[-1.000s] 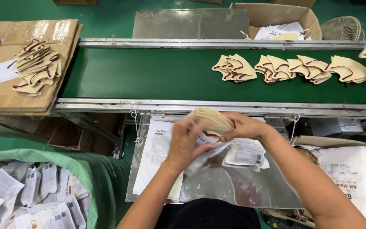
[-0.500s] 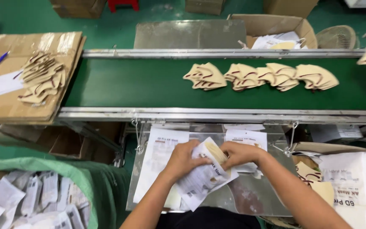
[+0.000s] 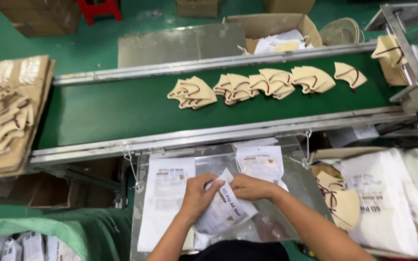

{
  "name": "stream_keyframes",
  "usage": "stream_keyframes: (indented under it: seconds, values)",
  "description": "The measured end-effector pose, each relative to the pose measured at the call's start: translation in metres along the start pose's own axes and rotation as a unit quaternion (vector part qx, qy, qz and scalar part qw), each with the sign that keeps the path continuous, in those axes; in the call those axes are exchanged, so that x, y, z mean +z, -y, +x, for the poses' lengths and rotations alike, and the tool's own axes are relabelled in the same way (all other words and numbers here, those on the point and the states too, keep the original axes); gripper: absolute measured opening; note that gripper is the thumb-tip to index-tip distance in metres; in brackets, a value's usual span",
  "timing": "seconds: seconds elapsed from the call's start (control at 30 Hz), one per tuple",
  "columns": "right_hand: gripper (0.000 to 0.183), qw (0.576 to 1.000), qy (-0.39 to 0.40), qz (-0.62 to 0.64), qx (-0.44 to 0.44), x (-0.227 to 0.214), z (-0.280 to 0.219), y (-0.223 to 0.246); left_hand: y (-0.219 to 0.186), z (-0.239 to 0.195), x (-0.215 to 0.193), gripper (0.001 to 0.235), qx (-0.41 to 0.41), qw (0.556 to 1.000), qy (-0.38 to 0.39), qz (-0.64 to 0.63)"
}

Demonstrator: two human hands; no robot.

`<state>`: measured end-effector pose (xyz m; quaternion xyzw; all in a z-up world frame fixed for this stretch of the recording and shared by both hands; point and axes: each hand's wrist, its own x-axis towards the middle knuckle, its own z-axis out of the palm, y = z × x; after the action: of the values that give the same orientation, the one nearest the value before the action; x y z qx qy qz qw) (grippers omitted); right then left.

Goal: The person picks up stacks of face masks from a conveyor belt, inserts them into plastic pouches, and stacks the completed packages on the workbench.

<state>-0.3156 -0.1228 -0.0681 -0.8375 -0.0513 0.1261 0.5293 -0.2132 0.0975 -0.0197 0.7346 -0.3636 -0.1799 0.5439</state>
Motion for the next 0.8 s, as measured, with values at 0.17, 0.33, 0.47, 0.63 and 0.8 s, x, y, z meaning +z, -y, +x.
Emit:
stream_keyframes:
  seconds: [0.17,0.33,0.47,0.63,0.8]
  values:
    - [0.030,0.987,-0.145,0.063,0.014,-0.035,0.012,0.100,-0.015,0.008,-0.024,0.014,0.002,0.994,-0.113,0.002]
    - [0.030,0.982,-0.173,-0.023,-0.069,-0.012,0.035,0.082,-0.020,0.017,-0.026,0.012,0.063,0.995,-0.082,-0.008]
    - [0.030,0.977,-0.203,-0.005,-0.064,0.015,0.032,0.097,-0.016,0.011,-0.032,0.011,0.064,0.992,-0.107,0.008]
    - [0.030,0.983,-0.174,0.029,0.050,0.045,-0.007,0.073,0.018,0.010,-0.037,0.013,-0.043,0.987,-0.144,-0.049]
    - [0.030,0.978,-0.164,0.050,0.116,0.035,-0.041,0.008,0.080,0.018,0.007,0.016,-0.152,0.977,-0.111,-0.101]
